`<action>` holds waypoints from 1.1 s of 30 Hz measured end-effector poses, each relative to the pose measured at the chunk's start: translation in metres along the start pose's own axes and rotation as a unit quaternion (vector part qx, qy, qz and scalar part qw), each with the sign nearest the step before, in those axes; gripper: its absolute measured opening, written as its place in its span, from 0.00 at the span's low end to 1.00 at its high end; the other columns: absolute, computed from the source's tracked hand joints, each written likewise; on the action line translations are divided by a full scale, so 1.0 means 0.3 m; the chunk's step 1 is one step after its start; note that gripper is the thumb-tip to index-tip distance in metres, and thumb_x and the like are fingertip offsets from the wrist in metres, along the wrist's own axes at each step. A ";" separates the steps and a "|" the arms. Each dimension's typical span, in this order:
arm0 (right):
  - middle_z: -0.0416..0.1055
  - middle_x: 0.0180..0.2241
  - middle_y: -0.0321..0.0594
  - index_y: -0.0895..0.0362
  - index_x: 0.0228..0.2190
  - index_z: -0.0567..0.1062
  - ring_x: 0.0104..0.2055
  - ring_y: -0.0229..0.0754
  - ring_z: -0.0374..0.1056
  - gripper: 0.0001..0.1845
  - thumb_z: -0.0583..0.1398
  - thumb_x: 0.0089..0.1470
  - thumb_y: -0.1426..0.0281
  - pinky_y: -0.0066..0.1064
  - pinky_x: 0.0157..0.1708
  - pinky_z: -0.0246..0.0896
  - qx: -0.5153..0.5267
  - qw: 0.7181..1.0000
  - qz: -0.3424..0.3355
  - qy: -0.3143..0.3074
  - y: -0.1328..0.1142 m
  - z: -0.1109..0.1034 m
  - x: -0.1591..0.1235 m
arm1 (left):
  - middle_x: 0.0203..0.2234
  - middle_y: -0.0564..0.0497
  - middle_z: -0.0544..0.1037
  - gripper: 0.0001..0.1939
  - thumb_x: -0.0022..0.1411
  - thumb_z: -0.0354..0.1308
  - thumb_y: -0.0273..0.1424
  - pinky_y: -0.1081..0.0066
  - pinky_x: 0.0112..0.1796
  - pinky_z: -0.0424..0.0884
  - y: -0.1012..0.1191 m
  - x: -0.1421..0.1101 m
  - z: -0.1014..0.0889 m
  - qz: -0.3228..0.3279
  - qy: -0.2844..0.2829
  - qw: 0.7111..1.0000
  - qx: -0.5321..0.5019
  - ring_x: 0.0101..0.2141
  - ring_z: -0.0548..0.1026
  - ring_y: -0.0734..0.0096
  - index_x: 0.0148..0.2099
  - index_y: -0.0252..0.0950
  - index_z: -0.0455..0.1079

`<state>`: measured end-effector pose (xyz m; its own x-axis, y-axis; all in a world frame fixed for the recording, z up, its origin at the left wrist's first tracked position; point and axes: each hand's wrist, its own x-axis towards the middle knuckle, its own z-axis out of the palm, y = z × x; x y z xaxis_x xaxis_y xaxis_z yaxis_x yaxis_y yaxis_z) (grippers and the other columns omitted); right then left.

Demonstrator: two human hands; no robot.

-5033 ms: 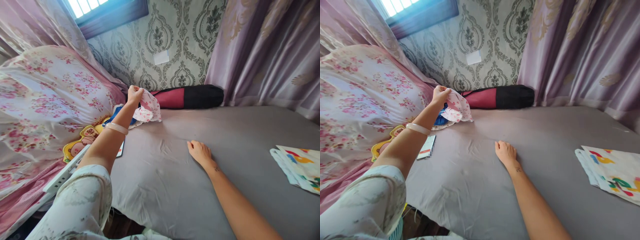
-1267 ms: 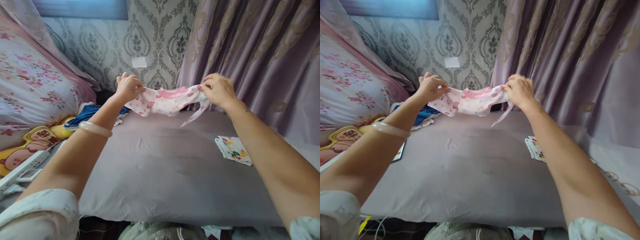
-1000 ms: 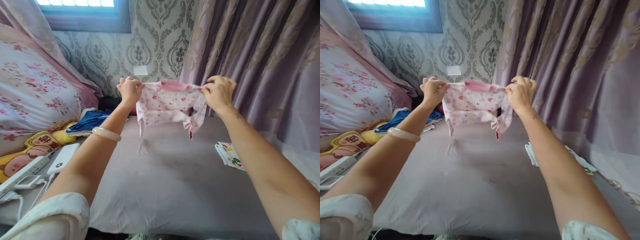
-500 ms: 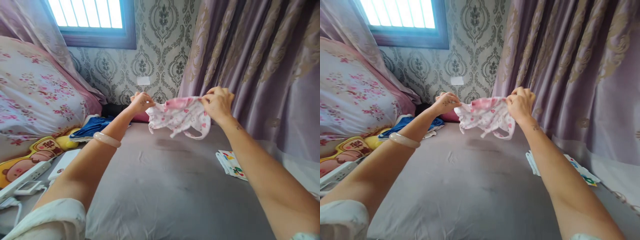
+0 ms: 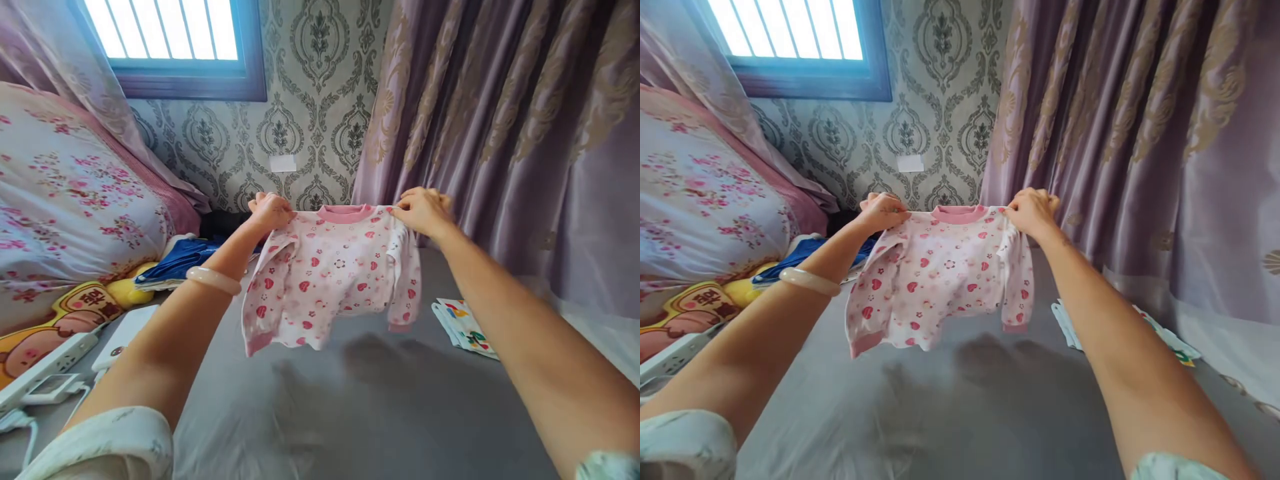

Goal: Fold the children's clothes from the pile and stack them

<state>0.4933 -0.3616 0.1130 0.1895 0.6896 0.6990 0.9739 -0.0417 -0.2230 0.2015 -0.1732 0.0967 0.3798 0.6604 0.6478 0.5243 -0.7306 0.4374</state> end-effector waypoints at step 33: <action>0.71 0.44 0.48 0.54 0.43 0.69 0.45 0.49 0.67 0.19 0.45 0.65 0.56 0.38 0.38 0.62 -0.061 0.990 0.026 0.126 -0.065 0.052 -0.131 | 0.41 0.45 0.69 0.11 0.67 0.47 0.35 0.58 0.50 0.61 0.044 -0.137 0.049 0.049 0.186 0.981 0.022 0.46 0.66 0.59 0.44 0.39 0.70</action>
<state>0.4649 -0.3765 0.0792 0.2497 0.4823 0.8396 0.9670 -0.1700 -0.1899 0.2042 -0.2074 0.0668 0.1307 0.4727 0.8715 0.5343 -0.7740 0.3397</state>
